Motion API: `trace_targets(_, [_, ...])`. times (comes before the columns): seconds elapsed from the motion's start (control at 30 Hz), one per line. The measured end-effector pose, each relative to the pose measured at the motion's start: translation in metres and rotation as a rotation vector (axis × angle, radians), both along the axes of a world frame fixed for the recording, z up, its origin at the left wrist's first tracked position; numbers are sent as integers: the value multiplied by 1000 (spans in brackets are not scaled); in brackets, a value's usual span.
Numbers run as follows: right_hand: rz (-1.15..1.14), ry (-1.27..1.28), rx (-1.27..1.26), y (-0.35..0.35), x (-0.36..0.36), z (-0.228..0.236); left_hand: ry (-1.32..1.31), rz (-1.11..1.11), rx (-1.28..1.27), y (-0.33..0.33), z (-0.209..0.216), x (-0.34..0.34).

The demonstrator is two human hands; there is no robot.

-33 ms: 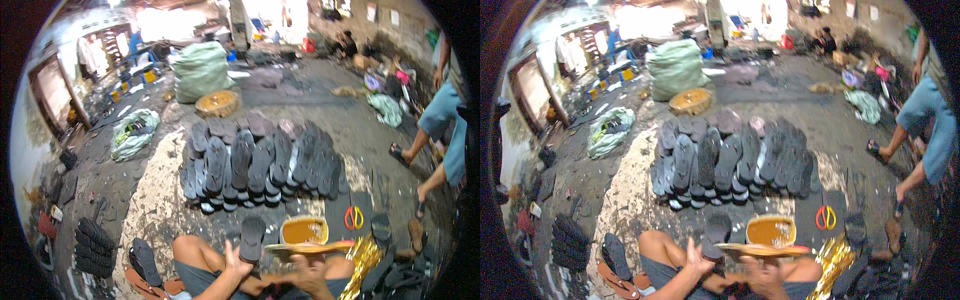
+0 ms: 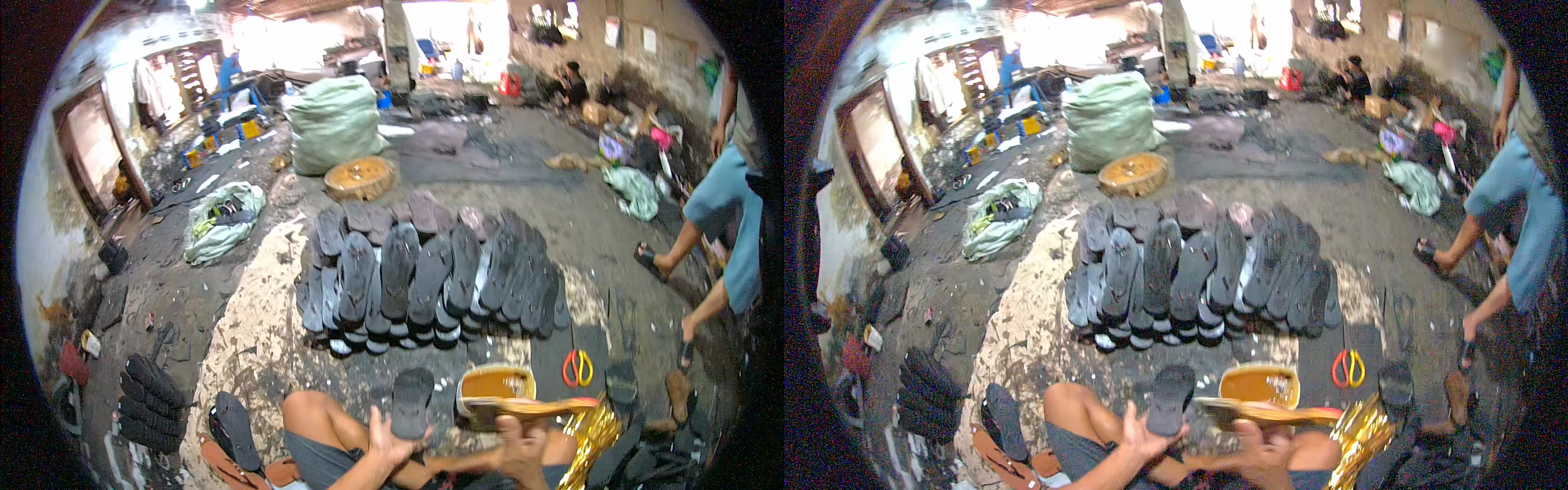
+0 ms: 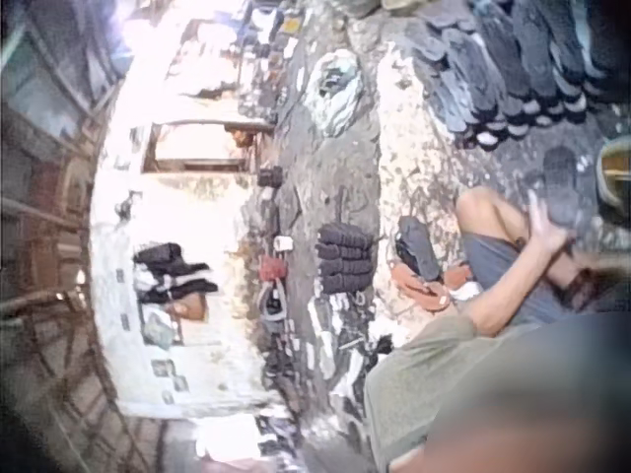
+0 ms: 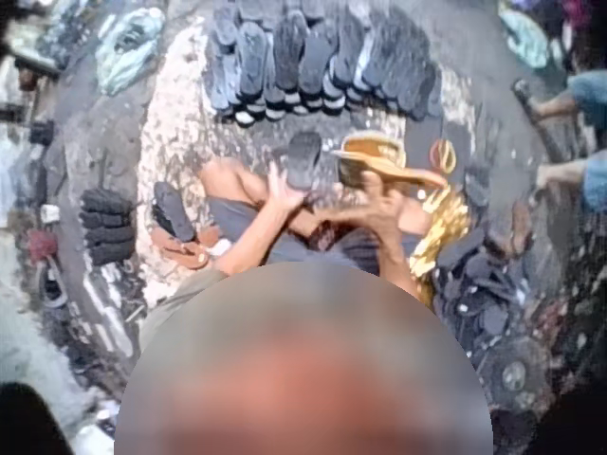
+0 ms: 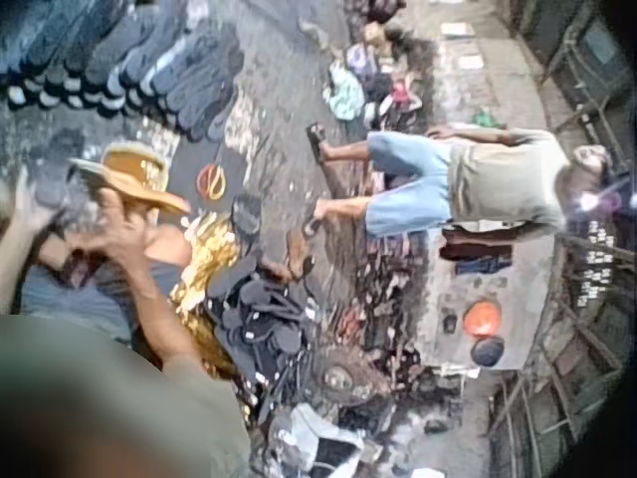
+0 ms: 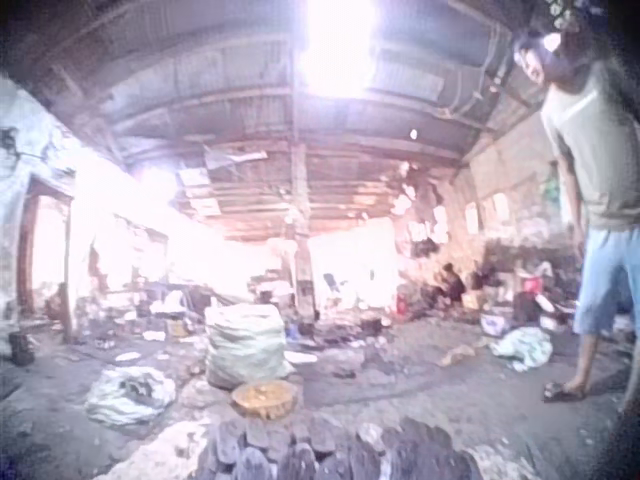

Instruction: The person sits on the floor and applies a brown adhesive to the soles of black flip-flops using a brush. After coating several flip-flops, the person spreads the same adhesive onto a large black rubber sheet on the floor.

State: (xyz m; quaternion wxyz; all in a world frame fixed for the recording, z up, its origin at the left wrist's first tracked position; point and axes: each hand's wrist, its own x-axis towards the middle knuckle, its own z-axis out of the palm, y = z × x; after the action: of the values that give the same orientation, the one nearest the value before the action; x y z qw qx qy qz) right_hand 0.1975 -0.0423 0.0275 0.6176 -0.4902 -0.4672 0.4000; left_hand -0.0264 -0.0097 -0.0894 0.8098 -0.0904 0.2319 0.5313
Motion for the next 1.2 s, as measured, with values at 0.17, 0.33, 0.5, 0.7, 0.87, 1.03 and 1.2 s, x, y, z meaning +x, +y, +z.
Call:
trace_targets(0.17, [-344,-179,-242,12,51,-12,320,21,-178,-39,23,-5])
trace_targets(0.33, [-459,-277,-487,-6,53,3,469,-40,191,51,85,-61])
trace_targets(0.5, [-541,-227,-321,-20,63,4,666,117,596,271,91,-87])
trace_targets(0.7, [-486,-334,-518,-45,76,10,806,202,207,447,70,-77])
trace_targets(0.87, [-586,-522,-513,-32,74,19,901,153,598,366,60,-93])
trace_targets(1.03, [-503,-394,-509,-8,69,6,1490,195,618,136,32,-229])
trace_targets(1.2, [-394,-437,-527,29,49,-1,2433,123,-638,-83,-9,-352])
